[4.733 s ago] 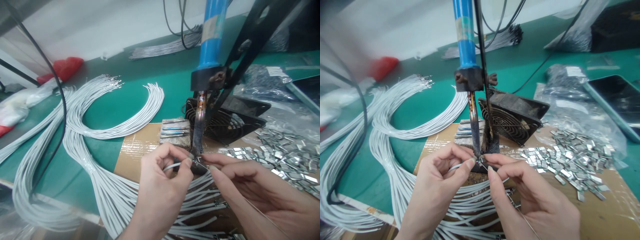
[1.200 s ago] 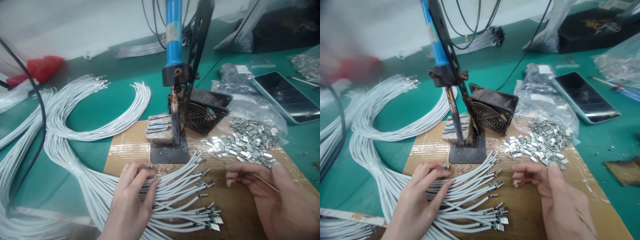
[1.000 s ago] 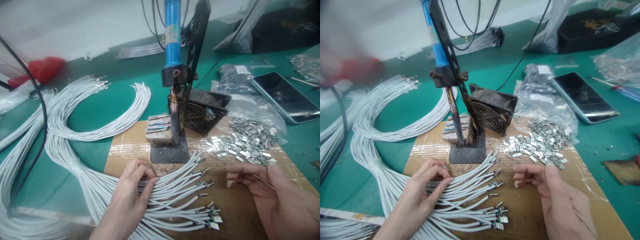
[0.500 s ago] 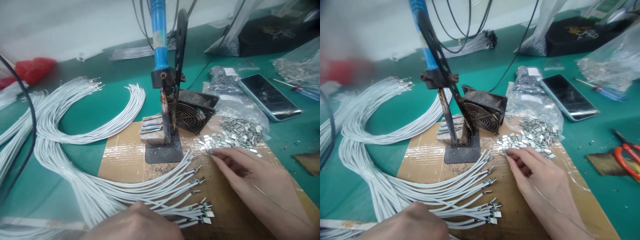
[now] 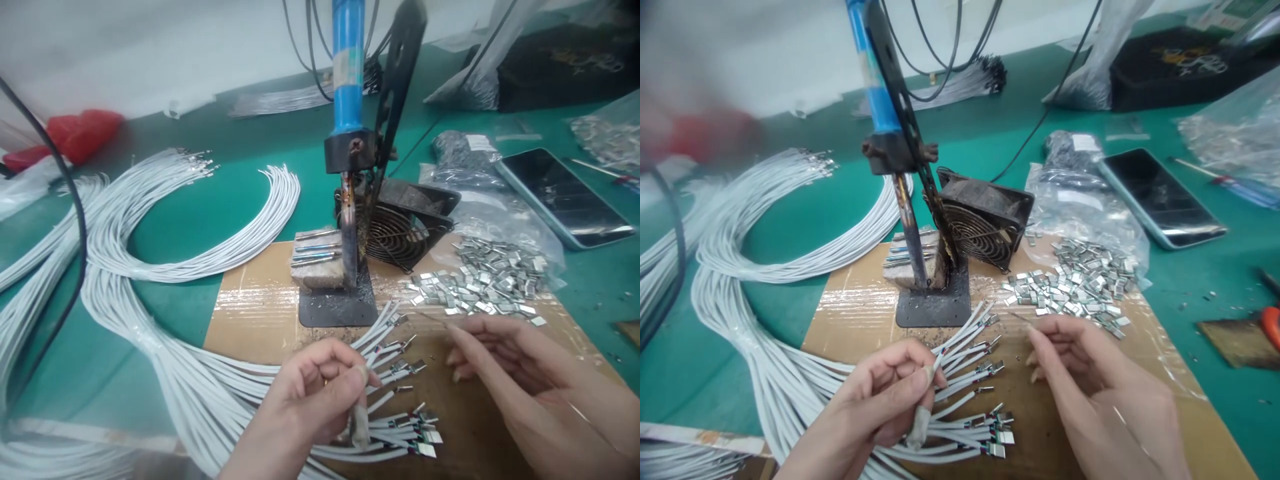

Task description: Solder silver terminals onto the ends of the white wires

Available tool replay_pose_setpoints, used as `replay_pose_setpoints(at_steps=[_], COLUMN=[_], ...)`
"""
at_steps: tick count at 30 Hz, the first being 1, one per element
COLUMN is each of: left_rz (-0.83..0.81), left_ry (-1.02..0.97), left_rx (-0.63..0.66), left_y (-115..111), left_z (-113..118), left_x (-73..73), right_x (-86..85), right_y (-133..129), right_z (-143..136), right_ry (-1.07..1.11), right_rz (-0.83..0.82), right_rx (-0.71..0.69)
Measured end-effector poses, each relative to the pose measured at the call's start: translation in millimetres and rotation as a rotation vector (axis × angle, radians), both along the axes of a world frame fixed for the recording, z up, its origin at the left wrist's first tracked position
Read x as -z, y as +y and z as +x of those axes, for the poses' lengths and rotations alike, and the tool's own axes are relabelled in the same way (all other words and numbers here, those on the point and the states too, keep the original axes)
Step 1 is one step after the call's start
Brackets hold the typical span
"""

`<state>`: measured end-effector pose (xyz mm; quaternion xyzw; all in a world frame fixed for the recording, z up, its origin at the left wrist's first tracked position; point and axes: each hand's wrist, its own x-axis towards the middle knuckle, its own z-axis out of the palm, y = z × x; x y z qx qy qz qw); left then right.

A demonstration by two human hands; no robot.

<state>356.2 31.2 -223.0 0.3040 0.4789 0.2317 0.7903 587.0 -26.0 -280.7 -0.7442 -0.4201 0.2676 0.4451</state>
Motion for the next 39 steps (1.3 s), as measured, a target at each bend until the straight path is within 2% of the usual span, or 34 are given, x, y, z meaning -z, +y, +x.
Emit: replay_pose_setpoints(at_steps=[2, 5, 9, 17, 21, 23, 26, 28, 29, 30, 34, 36, 39], left_rz=[0.004, 0.003, 0.01, 0.024, -0.012, -0.012, -0.03, -0.053, -0.063, -0.066, -0.075, -0.07, -0.07], left_ry=[-0.013, -0.009, 0.015, 0.019, 0.013, 0.02, 0.026, 0.015, 0.008, 0.0, -0.022, -0.025, -0.017], left_rx=[-0.01, -0.001, 0.03, 0.063, 0.119, 0.129, 0.127, 0.121, 0.104, 0.078, 0.038, 0.064, 0.099], left_y=[1, 3, 4, 0, 1, 1, 1, 0, 0, 0, 3, 5, 5], left_z=[2, 3, 2, 5, 6, 6, 5, 4, 3, 3, 2, 2, 2], left_x=[-1.5, -5.6, -9.8, -6.8, -3.7, -3.4, -3.6, -3.1, -2.6, -2.2, -4.1, -7.4, -10.8], right_x=[-3.8, -18.2, -34.8, -33.1, -34.8, -39.9, -45.6, -42.9, -39.4, -35.1, -20.6, -20.2, -25.2], right_y=[-2, 1, 9, 12, 8, 8, 11, 13, 14, 15, 12, 10, 11], right_z=[-9, -25, -43, -52, -60, -65, -63, -52, -46, -40, -36, -43, -51], right_ry=[0.129, 0.189, 0.389, 0.733, 0.716, 0.551, 0.247, 0.251, 0.313, 0.345, 0.705, 0.812, 0.832], right_rz=[0.005, 0.004, -0.019, -0.26, -0.229, -0.123, 0.055, 0.124, 0.139, 0.126, -0.161, -0.258, -0.315], right_rx=[-0.084, -0.181, -0.308, -0.307, -0.32, -0.248, 0.067, 0.248, 0.264, 0.24, -0.137, -0.21, -0.281])
